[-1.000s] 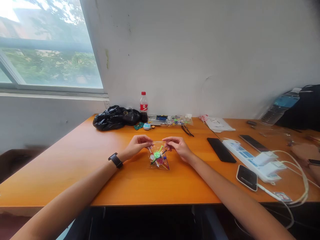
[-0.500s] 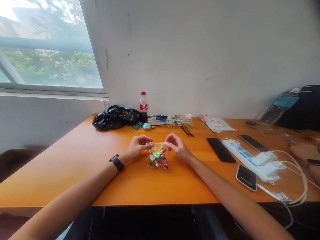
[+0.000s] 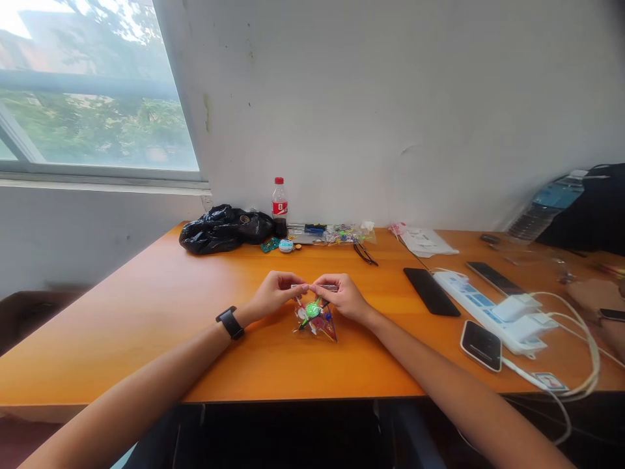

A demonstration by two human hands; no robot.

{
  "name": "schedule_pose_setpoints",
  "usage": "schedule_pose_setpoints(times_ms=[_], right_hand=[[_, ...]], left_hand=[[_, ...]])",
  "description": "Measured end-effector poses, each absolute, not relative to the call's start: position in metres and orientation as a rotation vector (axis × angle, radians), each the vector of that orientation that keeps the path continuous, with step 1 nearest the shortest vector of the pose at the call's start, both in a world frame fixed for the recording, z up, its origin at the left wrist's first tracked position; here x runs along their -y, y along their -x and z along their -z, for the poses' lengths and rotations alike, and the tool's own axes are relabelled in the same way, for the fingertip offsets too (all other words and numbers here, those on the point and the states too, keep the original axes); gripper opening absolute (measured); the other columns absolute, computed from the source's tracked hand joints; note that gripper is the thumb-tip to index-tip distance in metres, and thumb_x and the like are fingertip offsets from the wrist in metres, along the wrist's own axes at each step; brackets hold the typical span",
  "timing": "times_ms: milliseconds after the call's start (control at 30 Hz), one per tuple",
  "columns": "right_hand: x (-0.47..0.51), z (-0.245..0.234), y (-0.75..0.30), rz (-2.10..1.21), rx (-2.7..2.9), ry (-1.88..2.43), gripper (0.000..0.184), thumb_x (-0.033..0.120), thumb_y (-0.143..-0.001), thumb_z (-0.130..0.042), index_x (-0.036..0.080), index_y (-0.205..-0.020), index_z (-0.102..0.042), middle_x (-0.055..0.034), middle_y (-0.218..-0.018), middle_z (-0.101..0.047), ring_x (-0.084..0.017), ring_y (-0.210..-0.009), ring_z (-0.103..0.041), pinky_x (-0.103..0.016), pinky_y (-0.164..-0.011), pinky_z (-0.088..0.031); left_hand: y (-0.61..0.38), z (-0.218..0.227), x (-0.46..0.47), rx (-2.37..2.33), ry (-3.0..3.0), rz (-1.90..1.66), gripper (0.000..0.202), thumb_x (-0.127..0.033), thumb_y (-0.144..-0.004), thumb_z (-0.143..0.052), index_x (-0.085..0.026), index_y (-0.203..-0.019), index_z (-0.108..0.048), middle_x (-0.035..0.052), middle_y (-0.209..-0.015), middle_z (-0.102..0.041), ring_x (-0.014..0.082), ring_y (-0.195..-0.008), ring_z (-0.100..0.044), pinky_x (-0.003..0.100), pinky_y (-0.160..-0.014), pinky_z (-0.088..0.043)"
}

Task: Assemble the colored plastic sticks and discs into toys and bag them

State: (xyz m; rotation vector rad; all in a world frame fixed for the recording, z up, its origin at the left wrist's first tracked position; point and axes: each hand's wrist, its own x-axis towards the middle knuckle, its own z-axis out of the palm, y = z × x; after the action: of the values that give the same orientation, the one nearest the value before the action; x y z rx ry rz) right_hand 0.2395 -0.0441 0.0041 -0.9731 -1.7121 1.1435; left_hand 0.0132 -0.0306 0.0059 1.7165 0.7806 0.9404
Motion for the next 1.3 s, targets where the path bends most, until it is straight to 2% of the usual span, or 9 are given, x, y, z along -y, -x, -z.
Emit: schedule_pose_setpoints(times_ms=[200,367,467,667,833,1000,1300], right_hand=[[0.039,-0.004,-0.247,-1.129,1.759,0.978,0.039,0.054,-0.081,-0.083,0.016,-0.085,-0.08,-0.0048,-0.077,-0.074,-0.017,-0.069,-0.065,-0.029,-0.065,-0.051],[0.033,-0.007,-0.254,-1.176,1.747,1.01,0.041,0.055,-0.079,-0.085,0.015,-0.084,-0.076,-0.0028,-0.067,-0.069,-0.014,-0.057,-0.061,-0.026,-0.055,-0.047],[0.03,-0.005,-0.256,-1.174,1.743,1.003,0.041,0.055,-0.08,-0.084,0.016,-0.086,-0.073,-0.0019,-0.068,-0.069,-0.012,-0.053,-0.057,-0.025,-0.052,-0.045],[0.03,0.004,-0.254,-1.16,1.771,1.002,0.039,0.054,-0.087,-0.078,0.017,-0.089,-0.069,-0.0024,-0.075,-0.07,-0.011,-0.055,-0.057,-0.024,-0.052,-0.045],[0.032,0.004,-0.255,-1.169,1.792,1.02,0.04,0.056,-0.088,-0.077,0.017,-0.091,-0.068,-0.0011,-0.075,-0.068,-0.012,-0.053,-0.058,-0.024,-0.05,-0.046],[0.036,0.006,-0.251,-1.205,1.796,0.99,0.039,0.056,-0.087,-0.078,0.018,-0.091,-0.068,-0.0001,-0.075,-0.067,-0.011,-0.054,-0.058,-0.023,-0.051,-0.047],[0.041,0.003,-0.247,-1.264,1.858,1.005,0.039,0.054,-0.089,-0.076,0.016,-0.091,-0.071,0.0005,-0.071,-0.067,-0.01,-0.048,-0.059,-0.022,-0.045,-0.044]], left_hand=[[-0.01,-0.001,0.024,-0.765,-1.737,-0.892,0.04,-0.052,-0.084,-0.083,-0.013,-0.094,-0.083,0.0094,-0.082,-0.079,0.0178,-0.068,-0.069,0.026,-0.063,-0.053],[-0.004,0.0,0.014,-0.805,-1.81,-0.898,0.04,-0.053,-0.085,-0.081,-0.013,-0.092,-0.082,0.009,-0.08,-0.078,0.0173,-0.065,-0.067,0.026,-0.06,-0.05],[-0.001,0.004,0.009,-0.843,-1.858,-0.917,0.038,-0.052,-0.085,-0.08,-0.014,-0.09,-0.08,0.0083,-0.078,-0.077,0.0174,-0.065,-0.066,0.026,-0.06,-0.05],[-0.001,0.009,0.011,-0.864,-2.133,-0.86,0.037,-0.049,-0.1,-0.06,-0.016,-0.098,-0.078,0.0048,-0.081,-0.075,0.0163,-0.068,-0.062,0.025,-0.063,-0.046],[-0.001,0.004,0.018,-0.883,-2.263,-0.806,0.035,-0.043,-0.104,-0.05,-0.016,-0.098,-0.071,0.0025,-0.082,-0.07,0.0146,-0.069,-0.056,0.025,-0.064,-0.042],[-0.001,-0.004,0.026,-0.823,-2.242,-0.754,0.033,-0.043,-0.104,-0.051,-0.015,-0.097,-0.068,0.0015,-0.082,-0.068,0.0135,-0.071,-0.055,0.024,-0.065,-0.042],[-0.004,0.008,0.017,-0.905,-2.22,-0.739,0.044,-0.052,-0.1,-0.059,-0.013,-0.088,-0.076,-0.0017,-0.066,-0.059,0.0103,-0.061,-0.046,0.021,-0.057,-0.035]])
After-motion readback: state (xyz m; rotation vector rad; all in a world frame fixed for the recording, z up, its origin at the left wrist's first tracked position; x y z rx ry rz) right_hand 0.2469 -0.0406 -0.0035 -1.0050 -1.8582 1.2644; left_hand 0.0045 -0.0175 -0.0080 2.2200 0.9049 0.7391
